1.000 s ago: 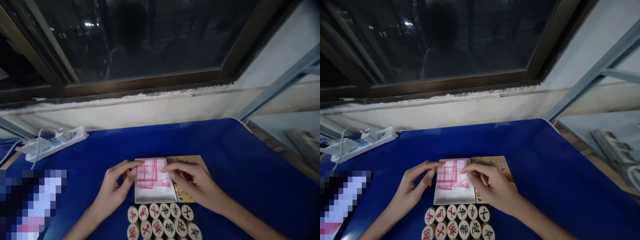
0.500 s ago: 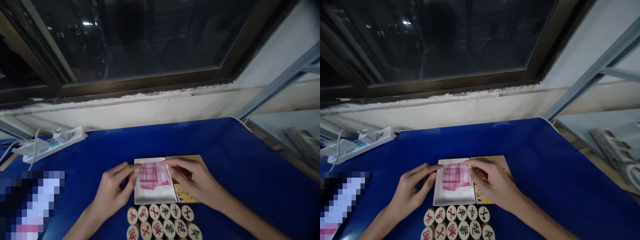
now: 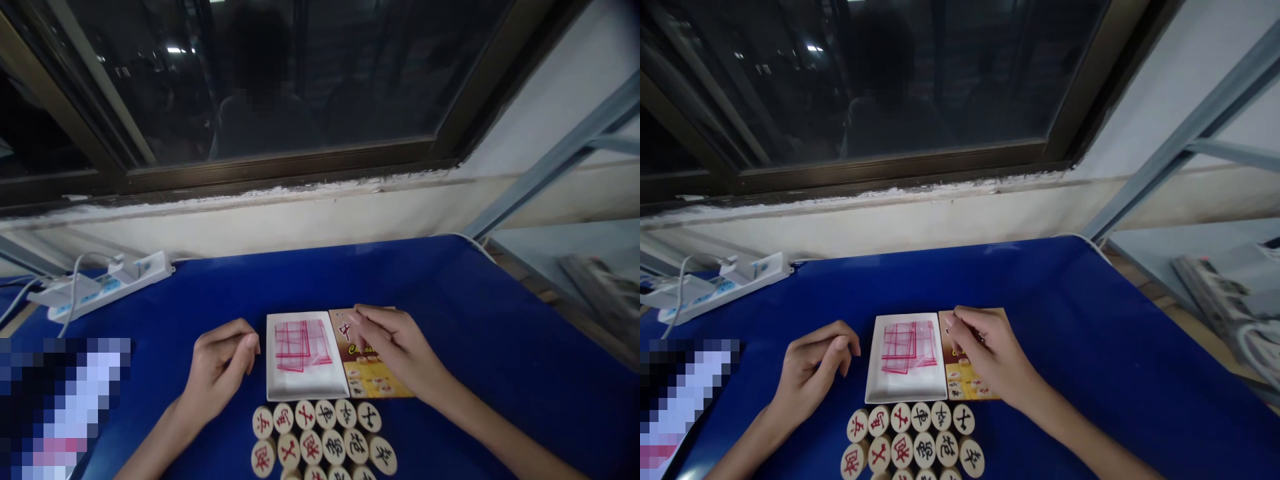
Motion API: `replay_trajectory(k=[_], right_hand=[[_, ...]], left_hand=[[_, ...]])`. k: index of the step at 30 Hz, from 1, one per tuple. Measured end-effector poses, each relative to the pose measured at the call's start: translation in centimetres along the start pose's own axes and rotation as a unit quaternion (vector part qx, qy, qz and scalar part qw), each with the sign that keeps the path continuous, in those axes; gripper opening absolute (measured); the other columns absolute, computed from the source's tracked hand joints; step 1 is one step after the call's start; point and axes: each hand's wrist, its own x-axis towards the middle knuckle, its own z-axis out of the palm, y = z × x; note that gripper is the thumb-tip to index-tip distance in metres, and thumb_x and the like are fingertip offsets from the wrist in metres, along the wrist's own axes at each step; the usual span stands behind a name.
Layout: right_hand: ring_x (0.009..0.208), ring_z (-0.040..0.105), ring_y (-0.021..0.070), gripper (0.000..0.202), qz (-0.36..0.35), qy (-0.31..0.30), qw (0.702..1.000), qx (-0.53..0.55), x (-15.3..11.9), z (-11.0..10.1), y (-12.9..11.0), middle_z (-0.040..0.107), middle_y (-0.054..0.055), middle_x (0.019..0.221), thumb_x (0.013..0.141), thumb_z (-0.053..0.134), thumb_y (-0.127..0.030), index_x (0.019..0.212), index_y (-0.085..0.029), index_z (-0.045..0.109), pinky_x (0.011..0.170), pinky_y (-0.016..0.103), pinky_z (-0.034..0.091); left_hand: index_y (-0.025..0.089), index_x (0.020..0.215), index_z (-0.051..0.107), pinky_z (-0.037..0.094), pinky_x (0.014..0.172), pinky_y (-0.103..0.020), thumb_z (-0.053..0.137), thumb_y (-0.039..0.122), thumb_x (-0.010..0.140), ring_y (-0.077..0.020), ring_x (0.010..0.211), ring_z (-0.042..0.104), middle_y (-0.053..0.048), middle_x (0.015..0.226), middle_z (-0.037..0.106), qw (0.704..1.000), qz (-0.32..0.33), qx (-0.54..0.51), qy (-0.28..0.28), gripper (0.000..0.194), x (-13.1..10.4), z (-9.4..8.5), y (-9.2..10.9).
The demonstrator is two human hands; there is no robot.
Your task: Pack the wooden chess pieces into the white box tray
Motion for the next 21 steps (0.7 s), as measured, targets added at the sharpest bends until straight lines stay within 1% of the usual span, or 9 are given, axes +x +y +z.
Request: replay_trajectory(k=[3,7,11,13,15,18,19,20,21], right_hand=[[0.05,0.046,0.0092,0.056,0.019,-0.032,0.997,0.066,0.0,-0.1,-0.5,0.056,0.0,0.056,0.104,0.044,-0.049,0.059,-0.019,0.055,0.049,0.026,0.033],[0.049,0.045,0.0086,0.05,0.06,-0.045,0.99,0.12,0.1,0.1,-0.8,0.055,-0.001,0.055,0.099,0.052,-0.053,0.063,-0.019,0.059,0.047,0.025,0.03],[0.048,0.042,0.0085,0.046,0.104,-0.036,0.983,0.149,0.2,0.1,-0.6,0.054,-0.001,0.054,0.096,0.057,-0.056,0.067,-0.02,0.062,0.046,0.026,0.029],[0.05,0.042,0.009,0.045,0.135,-0.022,0.975,0.176,0.2,-0.1,-0.5,0.053,-0.001,0.055,0.093,0.06,-0.057,0.067,-0.02,0.062,0.047,0.026,0.027],[0.052,0.042,0.0094,0.045,0.165,0.0,0.966,0.201,0.3,-0.5,-0.5,0.052,-0.001,0.057,0.09,0.064,-0.058,0.067,-0.02,0.062,0.047,0.026,0.026],[0.055,0.042,0.01,0.043,0.189,0.042,0.957,0.216,0.7,-1.2,-0.4,0.051,-0.001,0.06,0.085,0.068,-0.059,0.067,-0.02,0.061,0.05,0.026,0.027],[0.055,0.041,0.0102,0.042,0.193,0.055,0.955,0.216,0.8,-1.4,-0.4,0.051,-0.001,0.06,0.085,0.069,-0.058,0.068,-0.021,0.061,0.05,0.026,0.027],[0.056,0.041,0.0104,0.042,0.197,0.064,0.954,0.215,0.9,-1.5,-0.3,0.051,-0.001,0.061,0.085,0.069,-0.058,0.068,-0.021,0.061,0.05,0.026,0.027],[0.056,0.041,0.0107,0.041,0.199,0.068,0.954,0.215,1.0,-1.6,-0.3,0.05,-0.001,0.06,0.084,0.069,-0.058,0.069,-0.021,0.061,0.05,0.026,0.026]], left_hand=[[0.018,0.052,0.052,0.041,0.054,-0.024,0.041,0.028,0.105,-0.0105,0.057,0.059,-0.004,0.067,0.064,1.0,0.0,-0.007,0.004,0.055,-0.1,0.0,0.1],[0.017,0.054,0.054,0.042,0.056,-0.024,0.042,0.029,0.105,-0.0109,0.058,0.059,-0.004,0.066,0.064,1.0,-0.009,-0.015,-0.001,0.054,-0.2,0.1,-0.1],[0.016,0.07,0.065,0.042,0.058,-0.025,0.038,0.034,0.107,-0.0115,0.059,0.057,-0.004,0.071,0.065,0.999,-0.037,-0.033,-0.017,0.049,0.0,-0.1,-0.4],[0.016,0.082,0.071,0.043,0.057,-0.027,0.032,0.043,0.108,-0.0129,0.059,0.056,-0.005,0.076,0.068,0.993,-0.076,-0.091,-0.029,0.054,0.1,-0.3,0.1],[0.017,0.085,0.075,0.044,0.056,-0.029,0.026,0.053,0.107,-0.0147,0.059,0.057,-0.007,0.076,0.068,0.972,-0.12,-0.197,-0.029,0.065,0.1,-0.5,1.5],[0.02,0.084,0.078,0.05,0.058,-0.033,0.014,0.061,0.104,-0.0183,0.061,0.06,-0.008,0.075,0.066,0.925,-0.155,-0.345,-0.023,0.079,-1.0,-0.7,5.1],[0.023,0.09,0.078,0.053,0.061,-0.035,0.007,0.064,0.102,-0.0207,0.067,0.062,-0.009,0.078,0.067,0.917,-0.165,-0.36,-0.058,0.083,-1.9,-0.6,6.4],[0.026,0.1,0.077,0.056,0.066,-0.037,0.006,0.066,0.101,-0.0216,0.074,0.065,-0.008,0.084,0.069,0.91,-0.159,-0.354,-0.149,0.082,-2.9,-0.3,7.6],[0.027,0.105,0.075,0.057,0.067,-0.037,0.014,0.066,0.102,-0.0211,0.076,0.065,-0.008,0.09,0.07,0.905,-0.159,-0.347,-0.188,0.072,-4.0,0.1,8.6]])
